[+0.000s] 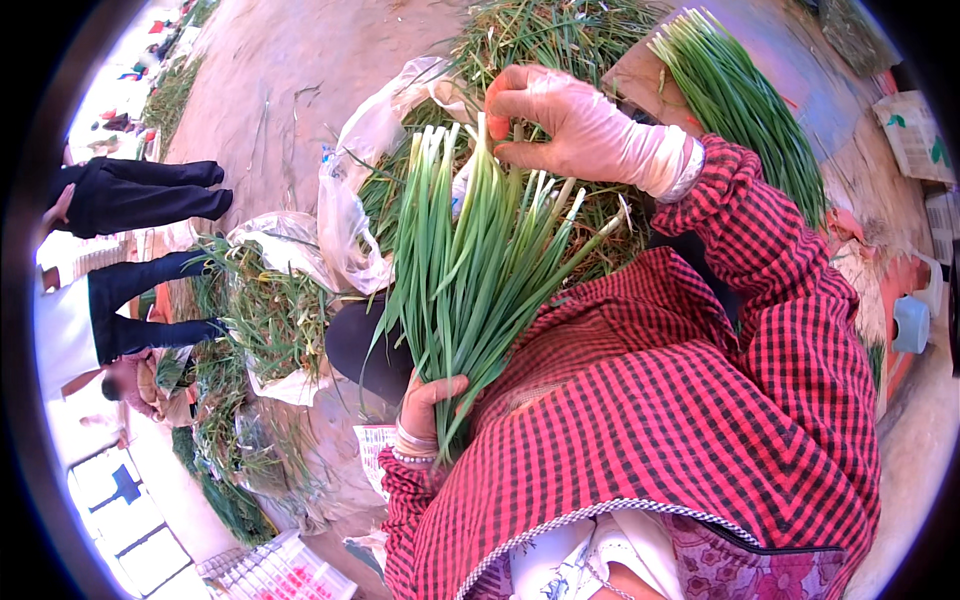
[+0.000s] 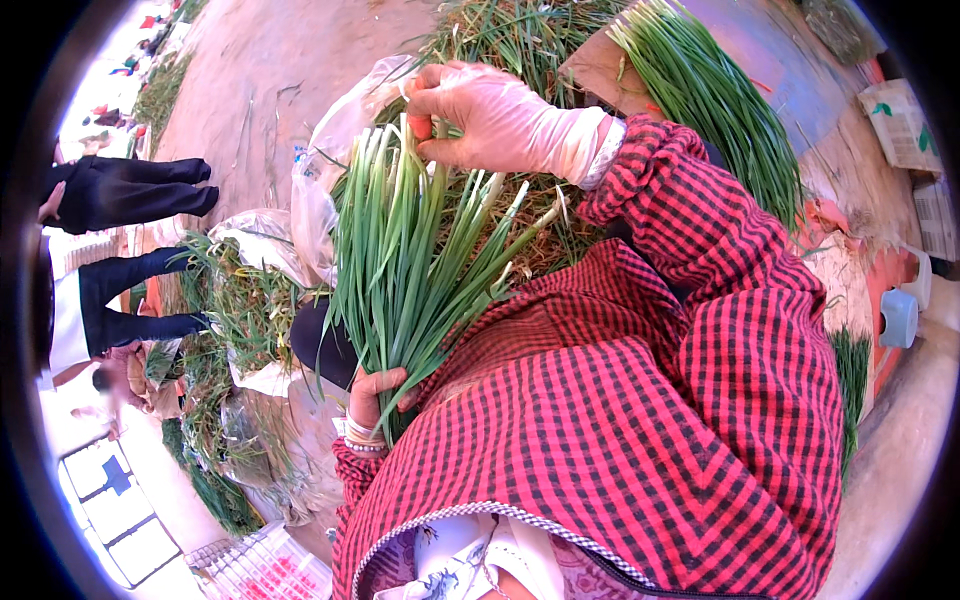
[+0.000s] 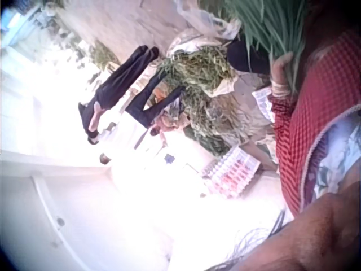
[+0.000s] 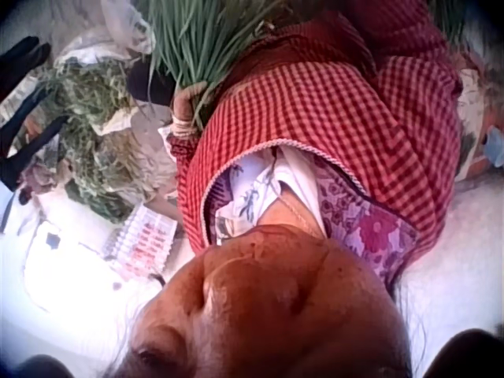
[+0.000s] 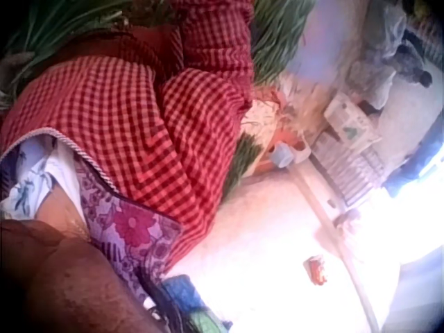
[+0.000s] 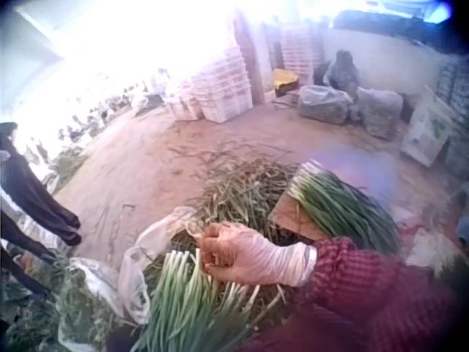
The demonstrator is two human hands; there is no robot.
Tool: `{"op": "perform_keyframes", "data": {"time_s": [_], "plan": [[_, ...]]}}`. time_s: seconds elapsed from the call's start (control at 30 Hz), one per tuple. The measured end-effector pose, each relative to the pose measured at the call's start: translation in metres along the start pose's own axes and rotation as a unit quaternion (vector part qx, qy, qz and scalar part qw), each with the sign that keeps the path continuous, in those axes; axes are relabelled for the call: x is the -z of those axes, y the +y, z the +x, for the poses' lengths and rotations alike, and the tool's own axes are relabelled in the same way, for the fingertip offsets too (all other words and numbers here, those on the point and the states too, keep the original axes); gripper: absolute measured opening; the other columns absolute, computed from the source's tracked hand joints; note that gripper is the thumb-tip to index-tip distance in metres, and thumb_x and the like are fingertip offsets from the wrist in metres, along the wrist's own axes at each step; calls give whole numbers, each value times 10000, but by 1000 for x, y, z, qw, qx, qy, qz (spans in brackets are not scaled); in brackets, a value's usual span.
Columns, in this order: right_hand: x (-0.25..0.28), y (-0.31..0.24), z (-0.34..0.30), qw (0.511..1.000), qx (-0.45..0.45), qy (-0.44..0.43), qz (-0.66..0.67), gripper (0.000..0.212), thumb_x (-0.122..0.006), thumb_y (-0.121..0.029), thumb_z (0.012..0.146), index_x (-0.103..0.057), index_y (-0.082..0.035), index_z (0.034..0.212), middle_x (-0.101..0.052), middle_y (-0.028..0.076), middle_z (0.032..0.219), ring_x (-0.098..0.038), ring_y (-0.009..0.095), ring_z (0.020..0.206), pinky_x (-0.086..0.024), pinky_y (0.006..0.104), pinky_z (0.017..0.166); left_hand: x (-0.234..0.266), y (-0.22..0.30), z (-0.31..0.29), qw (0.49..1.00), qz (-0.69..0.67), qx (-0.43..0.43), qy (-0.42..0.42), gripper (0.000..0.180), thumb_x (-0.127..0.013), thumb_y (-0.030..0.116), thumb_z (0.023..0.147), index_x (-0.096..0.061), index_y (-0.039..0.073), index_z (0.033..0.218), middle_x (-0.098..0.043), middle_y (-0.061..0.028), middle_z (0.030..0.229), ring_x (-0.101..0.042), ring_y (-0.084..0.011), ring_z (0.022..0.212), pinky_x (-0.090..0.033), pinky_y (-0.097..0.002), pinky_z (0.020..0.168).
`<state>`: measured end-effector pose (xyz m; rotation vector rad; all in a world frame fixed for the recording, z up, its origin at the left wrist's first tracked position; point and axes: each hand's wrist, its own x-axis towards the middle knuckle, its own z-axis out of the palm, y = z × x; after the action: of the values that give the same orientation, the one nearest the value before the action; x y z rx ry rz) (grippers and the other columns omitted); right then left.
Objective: The person sorts and cleans green onions by hand, removing loose leaves and roots before tying them into a bundle with a red tie and placing them with other sorted bundles.
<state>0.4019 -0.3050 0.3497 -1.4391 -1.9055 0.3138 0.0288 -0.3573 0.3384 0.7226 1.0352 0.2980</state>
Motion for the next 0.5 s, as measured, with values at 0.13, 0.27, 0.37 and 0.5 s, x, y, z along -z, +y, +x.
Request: {"op": "perform_keyframes", "data": {"time_s": [0.13, 0.27, 0.37, 0.5], "plan": [[-11, 9, -2, 996, 77, 45, 25, 187, -714, -222, 763, -694, -144, 932, -602, 74, 1137, -572, 313, 1106, -424, 428, 1002, 4, -1, 4, 1000, -1, 16, -5, 418, -615, 39, 748, -565, -13, 1160, -630, -95, 794, -505, -144, 501, -388, -247, 456], [-6, 2, -11, 998, 55, -19, -28, 127, -732, -230, 750, -703, -149, 844, -595, 56, 1139, -555, 297, 1127, -380, 454, 1045, -3, 7, 1, 999, 14, 44, 3, 459, -614, 20, 725, -566, -8, 1181, -642, -87, 829, -516, -138, 520, -400, -250, 465], [-9, 6, -14, 997, 63, -15, -52, 98, -728, -222, 758, -704, -140, 808, -570, 82, 1204, -454, 338, 1285, -319, 501, 1096, 3, 0, 3, 999, 17, 35, 11, 474, -619, 24, 722, -566, -6, 1192, -646, -84, 845, -519, -132, 529, -403, -250, 471], [-24, 0, -20, 994, 63, 18, -89, 58, -677, -176, 795, -688, -121, 804, -540, 83, 1253, -378, 358, 1366, -284, 532, 1121, 0, 3, 0, 1000, 15, 27, -1, 469, -616, 26, 732, -567, 0, 1198, -654, -77, 865, -529, -127, 546, -406, -244, 477]]}}
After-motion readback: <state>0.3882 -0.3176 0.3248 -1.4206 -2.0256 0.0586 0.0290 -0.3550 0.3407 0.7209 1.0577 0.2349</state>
